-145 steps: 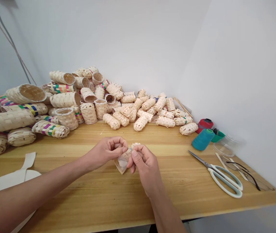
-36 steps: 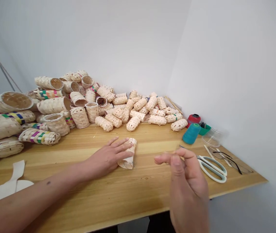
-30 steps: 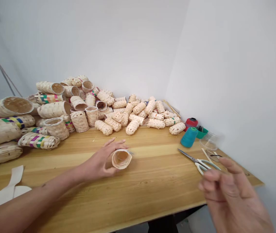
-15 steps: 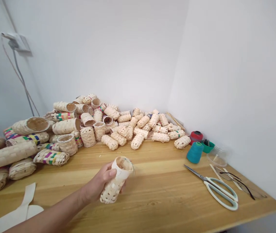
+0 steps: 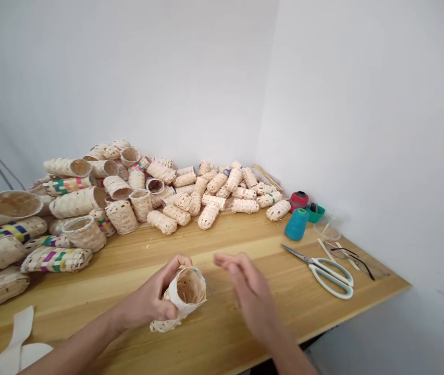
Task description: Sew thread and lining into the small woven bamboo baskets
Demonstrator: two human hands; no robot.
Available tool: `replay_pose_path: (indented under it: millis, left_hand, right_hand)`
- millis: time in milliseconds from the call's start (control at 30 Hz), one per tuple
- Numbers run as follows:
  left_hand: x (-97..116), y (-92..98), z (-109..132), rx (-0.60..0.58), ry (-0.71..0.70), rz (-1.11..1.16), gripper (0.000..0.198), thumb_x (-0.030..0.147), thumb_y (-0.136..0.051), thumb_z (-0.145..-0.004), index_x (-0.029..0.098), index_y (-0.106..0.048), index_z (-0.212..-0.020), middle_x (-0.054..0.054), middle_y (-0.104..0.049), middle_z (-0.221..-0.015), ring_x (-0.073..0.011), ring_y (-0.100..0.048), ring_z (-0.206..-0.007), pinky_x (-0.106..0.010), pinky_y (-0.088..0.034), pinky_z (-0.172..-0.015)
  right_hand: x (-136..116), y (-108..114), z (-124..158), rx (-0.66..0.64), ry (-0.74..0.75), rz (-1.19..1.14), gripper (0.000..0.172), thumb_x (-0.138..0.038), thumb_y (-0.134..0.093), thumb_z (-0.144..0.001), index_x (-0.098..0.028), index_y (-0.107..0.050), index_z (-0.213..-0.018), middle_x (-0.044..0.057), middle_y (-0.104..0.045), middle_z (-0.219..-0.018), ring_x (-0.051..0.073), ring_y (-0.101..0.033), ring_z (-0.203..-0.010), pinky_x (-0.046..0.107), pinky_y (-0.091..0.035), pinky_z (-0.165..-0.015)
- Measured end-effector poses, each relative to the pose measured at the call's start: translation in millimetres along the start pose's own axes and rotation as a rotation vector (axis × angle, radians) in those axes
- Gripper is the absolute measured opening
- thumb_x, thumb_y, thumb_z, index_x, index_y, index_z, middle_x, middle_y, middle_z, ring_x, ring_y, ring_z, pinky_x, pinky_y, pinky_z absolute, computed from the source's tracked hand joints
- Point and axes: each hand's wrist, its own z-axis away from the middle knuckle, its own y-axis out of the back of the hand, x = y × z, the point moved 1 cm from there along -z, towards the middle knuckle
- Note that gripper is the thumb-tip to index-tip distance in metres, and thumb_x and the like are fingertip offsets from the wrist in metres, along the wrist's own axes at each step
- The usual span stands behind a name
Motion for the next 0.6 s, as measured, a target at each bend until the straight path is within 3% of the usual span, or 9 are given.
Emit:
replay_pose_path:
  millis: [67, 133, 267, 367, 533, 600]
  left_hand:
    - [0, 1.9, 0, 0.006, -0.006, -0.025, 0.061, 0.049, -0.078, -0.060, 0.020, -0.041, -0.099, -0.002, -0.056, -0.092, -0.0124, -0.051, -0.076, -0.021, -0.037, -0.064]
    - [0, 5.3, -1, 0.032, -0.001, -0.052, 0.061, 0.050, -0.077, -0.061, 0.019, -0.044, -0.101, -0.002, -0.055, -0.091, -0.0133, -0.050, -0.077, -0.022, -0.037, -0.065]
    - [-2, 11.4, -1, 0.089, 0.009, -0.116, 0.057, 0.050, -0.076, -0.062, 0.017, -0.050, -0.101, -0.002, -0.054, -0.086, -0.0125, -0.047, -0.074, -0.021, -0.035, -0.064]
    - [-3, 11.4, -2, 0.097, 0.023, -0.109, 0.055, 0.054, -0.072, -0.066, 0.015, -0.054, -0.100, -0.004, -0.057, -0.089, -0.0143, -0.049, -0.077, -0.023, -0.038, -0.068]
    - [-6, 5.7, -4, 0.189, 0.089, 0.089, 0.050, 0.054, -0.061, -0.076, 0.014, -0.056, -0.106, -0.007, -0.062, -0.089, -0.0154, -0.056, -0.072, -0.024, -0.043, -0.063]
    - [-8, 3.4, -5, 0.244, 0.124, 0.172, 0.046, 0.053, -0.051, -0.083, 0.015, -0.054, -0.109, -0.008, -0.063, -0.086, -0.0159, -0.058, -0.064, -0.026, -0.045, -0.058]
  right_hand:
    - [0, -28, -9, -0.209, 0.002, -0.093, 0.031, -0.048, -0.043, -0.091, -0.022, -0.058, -0.084, 0.003, -0.065, -0.090, 0.013, -0.051, -0.056, 0.024, -0.038, -0.047]
    - [1, -36, -14, -0.261, 0.037, -0.089, 0.030, -0.045, -0.044, -0.092, -0.021, -0.054, -0.076, -0.001, -0.059, -0.073, 0.013, -0.050, -0.059, 0.024, -0.040, -0.054]
    - [3, -16, -19, -0.218, 0.029, -0.048, 0.030, -0.043, -0.050, -0.090, -0.019, -0.054, -0.074, -0.004, -0.050, -0.061, 0.011, -0.042, -0.055, 0.023, -0.033, -0.054]
    - [1, -3, -25, -0.179, 0.006, -0.177, 0.026, -0.042, -0.058, -0.086, -0.018, -0.059, -0.078, -0.004, -0.050, -0.060, 0.010, -0.040, -0.056, 0.022, -0.032, -0.055]
    - [-3, -14, -30, -0.070, 0.040, -0.493, 0.019, -0.039, -0.065, -0.082, -0.019, -0.065, -0.083, -0.003, -0.053, -0.061, 0.012, -0.051, -0.068, 0.023, -0.039, -0.066]
    - [-6, -22, -29, -0.070, 0.044, -0.601, 0.017, -0.037, -0.067, -0.081, -0.020, -0.065, -0.082, -0.002, -0.053, -0.060, 0.015, -0.056, -0.077, 0.021, -0.041, -0.062]
